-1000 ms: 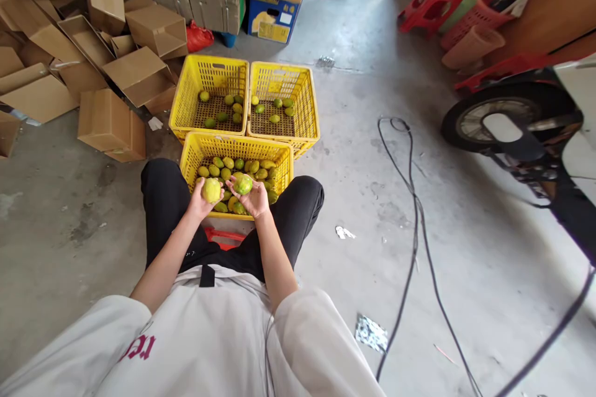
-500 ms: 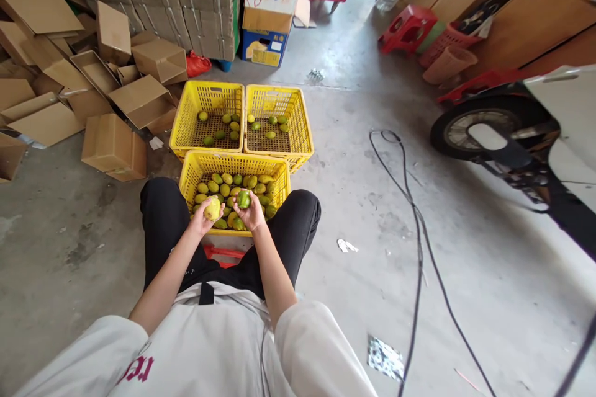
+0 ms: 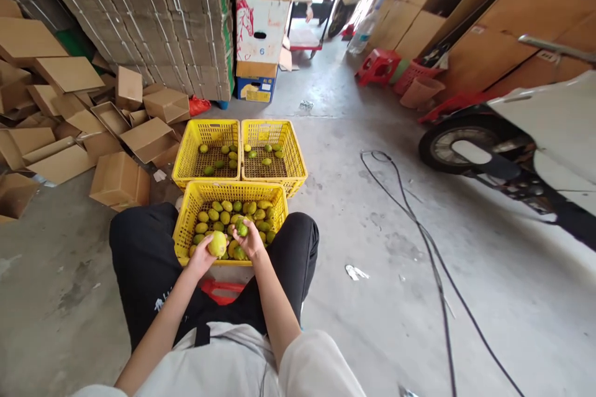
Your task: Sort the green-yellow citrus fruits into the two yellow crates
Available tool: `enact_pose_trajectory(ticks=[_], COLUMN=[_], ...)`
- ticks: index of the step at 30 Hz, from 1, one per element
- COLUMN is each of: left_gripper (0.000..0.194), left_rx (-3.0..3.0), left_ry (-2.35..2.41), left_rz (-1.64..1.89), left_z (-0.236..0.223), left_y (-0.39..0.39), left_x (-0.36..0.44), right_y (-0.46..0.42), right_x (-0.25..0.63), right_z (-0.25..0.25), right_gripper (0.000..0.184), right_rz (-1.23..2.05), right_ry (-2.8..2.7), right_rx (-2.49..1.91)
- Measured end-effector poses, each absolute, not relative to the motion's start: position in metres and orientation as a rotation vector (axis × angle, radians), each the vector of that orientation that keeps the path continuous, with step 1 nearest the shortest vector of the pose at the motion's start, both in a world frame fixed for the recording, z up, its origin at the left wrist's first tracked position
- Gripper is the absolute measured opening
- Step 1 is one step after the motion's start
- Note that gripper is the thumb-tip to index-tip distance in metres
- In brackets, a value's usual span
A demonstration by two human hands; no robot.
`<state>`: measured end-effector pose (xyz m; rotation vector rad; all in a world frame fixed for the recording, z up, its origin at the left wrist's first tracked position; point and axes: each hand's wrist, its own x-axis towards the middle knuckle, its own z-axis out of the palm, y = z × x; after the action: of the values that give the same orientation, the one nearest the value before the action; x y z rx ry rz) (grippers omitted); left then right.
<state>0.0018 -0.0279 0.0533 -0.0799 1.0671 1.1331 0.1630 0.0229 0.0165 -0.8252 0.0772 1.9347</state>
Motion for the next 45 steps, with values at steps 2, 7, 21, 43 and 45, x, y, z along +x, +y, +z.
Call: enact_pose_trajectory(ticks=[2, 7, 21, 43, 45], left_gripper=[0.013, 0.008, 0.014, 0.043, 0.036], left_rx=[-0.056, -0.168, 0.167, 0.179, 0.242], left_ry=[1.104, 1.098, 1.03, 0.825, 0.844], left_rz=[1.121, 1.106, 0.767, 0.916, 0.868], left_z=[0.052, 0.068, 0.12, 0.118, 0.113], left_y=[-0.024, -0.02, 0.07, 0.208, 0.212], left_x=[-0.003, -0.014, -0.046, -0.018, -0.017], right_y=[0.023, 0.017, 0.092, 0.191, 0.199], right_x=[0.162, 0.162, 0.213, 0.235, 0.23], right_z=[0.017, 0.032, 0.098, 0.106, 0.102], right_gripper=[0.027, 0.029, 0.035, 0.018, 0.019], right_rz=[1.931, 1.875, 2.099, 2.159, 2.156], right_ry=[0.054, -0.052, -0.413, -0.46, -0.417], right_rx=[-0.841, -0.933, -1.113, -0.742, -0.707])
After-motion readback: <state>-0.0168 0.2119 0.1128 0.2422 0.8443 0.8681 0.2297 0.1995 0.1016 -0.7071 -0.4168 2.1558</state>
